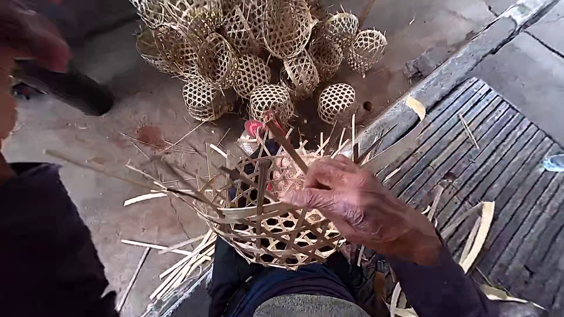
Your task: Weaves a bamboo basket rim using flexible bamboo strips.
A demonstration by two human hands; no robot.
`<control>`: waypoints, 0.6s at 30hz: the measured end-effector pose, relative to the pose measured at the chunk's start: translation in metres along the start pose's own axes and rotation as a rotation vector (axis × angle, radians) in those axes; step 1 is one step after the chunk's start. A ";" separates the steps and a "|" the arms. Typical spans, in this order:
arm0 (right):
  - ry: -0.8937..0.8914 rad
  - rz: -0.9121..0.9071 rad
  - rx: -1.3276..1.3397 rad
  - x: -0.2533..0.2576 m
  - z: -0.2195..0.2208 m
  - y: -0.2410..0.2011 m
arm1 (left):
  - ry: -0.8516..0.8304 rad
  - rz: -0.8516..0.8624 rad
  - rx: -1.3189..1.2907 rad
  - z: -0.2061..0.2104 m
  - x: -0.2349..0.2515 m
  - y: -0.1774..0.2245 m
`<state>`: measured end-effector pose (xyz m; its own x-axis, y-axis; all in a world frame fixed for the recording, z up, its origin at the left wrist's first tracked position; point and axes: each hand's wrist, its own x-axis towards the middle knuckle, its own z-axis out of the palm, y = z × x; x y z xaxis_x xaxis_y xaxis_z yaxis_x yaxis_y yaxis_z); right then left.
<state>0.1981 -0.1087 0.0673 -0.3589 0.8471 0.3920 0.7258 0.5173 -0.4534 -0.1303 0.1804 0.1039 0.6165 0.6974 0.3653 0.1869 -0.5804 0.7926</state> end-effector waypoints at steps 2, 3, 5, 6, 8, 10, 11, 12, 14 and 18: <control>-0.008 -0.011 0.012 -0.008 0.005 -0.006 | -0.396 -0.062 0.002 0.024 0.058 0.026; -0.007 -0.014 0.023 -0.011 0.007 -0.007 | -0.579 -0.061 -0.029 0.050 0.070 0.038; -0.008 -0.011 0.063 -0.017 0.011 -0.009 | -0.929 -0.014 -0.030 0.107 0.060 0.052; -0.014 -0.005 0.088 -0.019 0.013 -0.011 | -1.067 0.048 -0.044 0.128 0.047 0.053; 0.001 -0.004 0.128 -0.024 0.017 -0.015 | -1.248 0.151 -0.141 0.147 0.032 0.049; 0.044 -0.002 0.117 -0.028 0.013 -0.014 | -1.276 0.112 -0.185 0.137 0.045 0.047; 0.052 -0.007 0.115 -0.030 0.009 -0.011 | -1.300 0.007 -0.182 0.124 0.063 0.048; 0.044 -0.016 0.110 -0.031 0.005 -0.007 | -1.335 -0.139 -0.166 0.109 0.083 0.051; 0.024 -0.046 0.122 -0.030 0.000 -0.003 | -1.385 -0.281 -0.190 0.093 0.111 0.049; 0.014 -0.055 0.133 -0.027 0.000 -0.004 | -1.435 -0.237 -0.413 0.145 0.058 0.039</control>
<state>0.2051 -0.1336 0.0587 -0.3871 0.8156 0.4301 0.6205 0.5754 -0.5328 0.0240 0.1370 0.0854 0.8514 -0.3761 -0.3657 0.3148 -0.1912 0.9297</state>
